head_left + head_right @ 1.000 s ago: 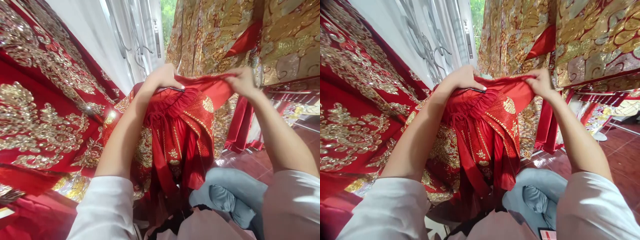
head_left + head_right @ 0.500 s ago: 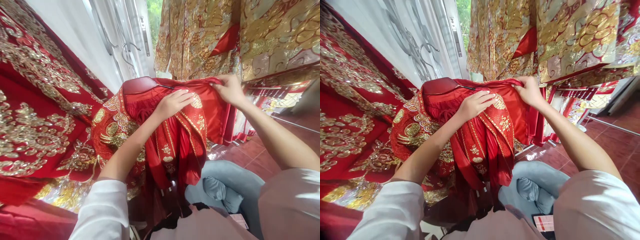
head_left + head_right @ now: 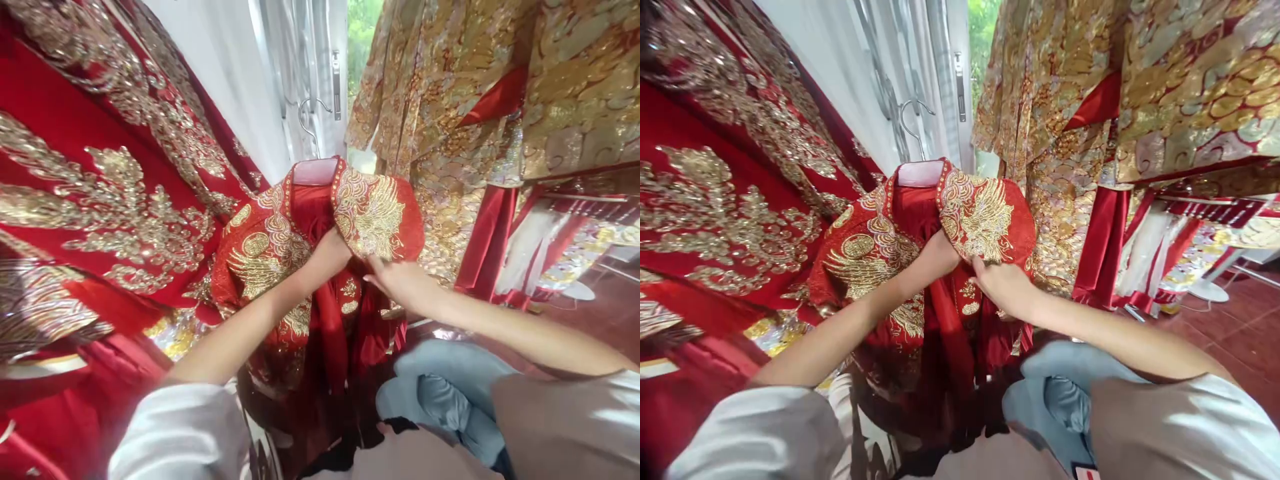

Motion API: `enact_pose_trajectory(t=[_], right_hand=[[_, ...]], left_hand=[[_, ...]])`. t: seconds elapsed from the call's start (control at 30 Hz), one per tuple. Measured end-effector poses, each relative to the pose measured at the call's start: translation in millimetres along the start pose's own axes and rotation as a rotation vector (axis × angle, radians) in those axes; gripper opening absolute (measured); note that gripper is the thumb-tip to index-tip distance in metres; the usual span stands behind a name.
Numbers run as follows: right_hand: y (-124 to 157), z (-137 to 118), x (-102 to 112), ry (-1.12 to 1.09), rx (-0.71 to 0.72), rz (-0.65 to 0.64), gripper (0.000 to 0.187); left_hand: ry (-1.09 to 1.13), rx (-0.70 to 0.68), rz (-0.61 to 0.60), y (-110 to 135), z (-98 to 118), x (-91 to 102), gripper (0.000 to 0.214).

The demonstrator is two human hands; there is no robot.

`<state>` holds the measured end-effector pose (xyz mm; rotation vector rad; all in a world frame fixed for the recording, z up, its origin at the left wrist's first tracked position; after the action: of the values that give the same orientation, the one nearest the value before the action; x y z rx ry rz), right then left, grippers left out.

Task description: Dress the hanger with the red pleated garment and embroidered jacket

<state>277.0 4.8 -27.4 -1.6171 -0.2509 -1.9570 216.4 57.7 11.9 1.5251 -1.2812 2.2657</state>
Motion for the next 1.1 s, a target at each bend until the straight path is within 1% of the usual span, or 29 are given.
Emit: enact_pose_trajectory(t=[0.03, 0.07, 0.1, 0.13, 0.17, 0.2, 0.23, 0.27, 0.33, 0.4, 0.43, 0.47, 0.57, 0.63, 0.67, 0.7, 0.73, 0.8, 0.83, 0.87, 0.9, 1.0, 1.03, 1.1], right_hand=[[-5, 11, 10, -0.050, -0.003, 0.034, 0.035], [-11, 24, 24, -0.091, -0.011, 0.101, 0.039], [-19, 39, 43, -0.122, -0.018, 0.197, 0.041], [-28, 54, 62, -0.142, -0.029, 0.310, 0.041], [-38, 67, 79, -0.161, -0.026, 0.423, 0.040], [-51, 77, 91, -0.188, 0.014, 0.502, 0.039], [-66, 83, 96, -0.223, 0.071, 0.536, 0.042], [-83, 88, 96, -0.263, 0.122, 0.529, 0.044], [-111, 96, 85, -0.345, 0.173, 0.462, 0.042], [-127, 105, 75, -0.409, 0.149, 0.424, 0.043], [-129, 110, 74, -0.430, 0.121, 0.431, 0.046], [-129, 114, 75, -0.445, 0.092, 0.451, 0.049], [-120, 126, 87, -0.480, 0.019, 0.537, 0.055], [-113, 133, 96, -0.496, -0.006, 0.581, 0.057], [-111, 136, 98, -0.505, -0.002, 0.582, 0.058], [-111, 139, 97, -0.519, 0.011, 0.564, 0.057], [-111, 142, 94, -0.543, 0.031, 0.527, 0.056], [-112, 149, 82, -0.621, 0.065, 0.425, 0.054], [-111, 154, 74, -0.670, 0.072, 0.384, 0.055], [-109, 159, 66, -0.717, 0.076, 0.355, 0.055], [-106, 163, 58, -0.758, 0.081, 0.334, 0.055], [-94, 171, 36, -0.815, 0.082, 0.292, 0.054], [-89, 174, 28, -0.819, 0.062, 0.260, 0.054], [-77, 181, 10, -0.825, -0.026, 0.156, 0.059]], left_hand=[[-0.059, -0.070, 0.003, 12, 2, 14.6, 0.031], [-0.111, -0.134, 0.031, 22, 3, 32.5, 0.028], [-0.162, -0.163, 0.094, 28, 0, 53.8, 0.024], [-0.213, -0.134, 0.183, 30, -7, 77.2, 0.024], [-0.246, -0.053, 0.282, 29, -19, 100.5, 0.028], [-0.252, 0.061, 0.362, 26, -35, 120.2, 0.032], [-0.238, 0.175, 0.400, 22, -51, 132.9, 0.034], [-0.211, 0.270, 0.387, 16, -67, 137.7, 0.034], [-0.153, 0.402, 0.277, 3, -91, 132.2, 0.028], [-0.097, 0.502, 0.187, -5, -107, 125.7, 0.026], [-0.068, 0.540, 0.181, -9, -111, 127.0, 0.029], [-0.041, 0.566, 0.202, -12, -112, 131.6, 0.032], [0.006, 0.577, 0.310, -26, -104, 152.6, 0.040], [0.025, 0.543, 0.325, -35, -99, 159.6, 0.043], [0.045, 0.523, 0.299, -39, -99, 158.6, 0.044], [0.072, 0.507, 0.244, -41, -102, 153.9, 0.044], [0.117, 0.498, 0.158, -40, -107, 145.3, 0.044], [0.249, 0.492, -0.065, -31, -117, 121.4, 0.041], [0.321, 0.486, -0.153, -23, -121, 111.8, 0.040], [0.386, 0.480, -0.206, -15, -124, 105.8, 0.040], [0.438, 0.471, -0.222, -9, -126, 103.7, 0.041], [0.487, 0.467, -0.176, 0, -131, 107.0, 0.044], [0.490, 0.487, -0.181, 1, -133, 105.8, 0.043], [0.497, 0.544, -0.197, 2, -138, 102.2, 0.040]])
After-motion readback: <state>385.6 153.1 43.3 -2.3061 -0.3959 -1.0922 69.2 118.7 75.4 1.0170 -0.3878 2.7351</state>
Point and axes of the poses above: each hand's wrist, its own y-axis away from the middle knuckle, its own x-axis out of the back of the hand, z = x × y, the point moved 10 cm from there along -y, towards the middle knuckle, and after that the axes turned 7 degrees about x, right-handed, at the moved point
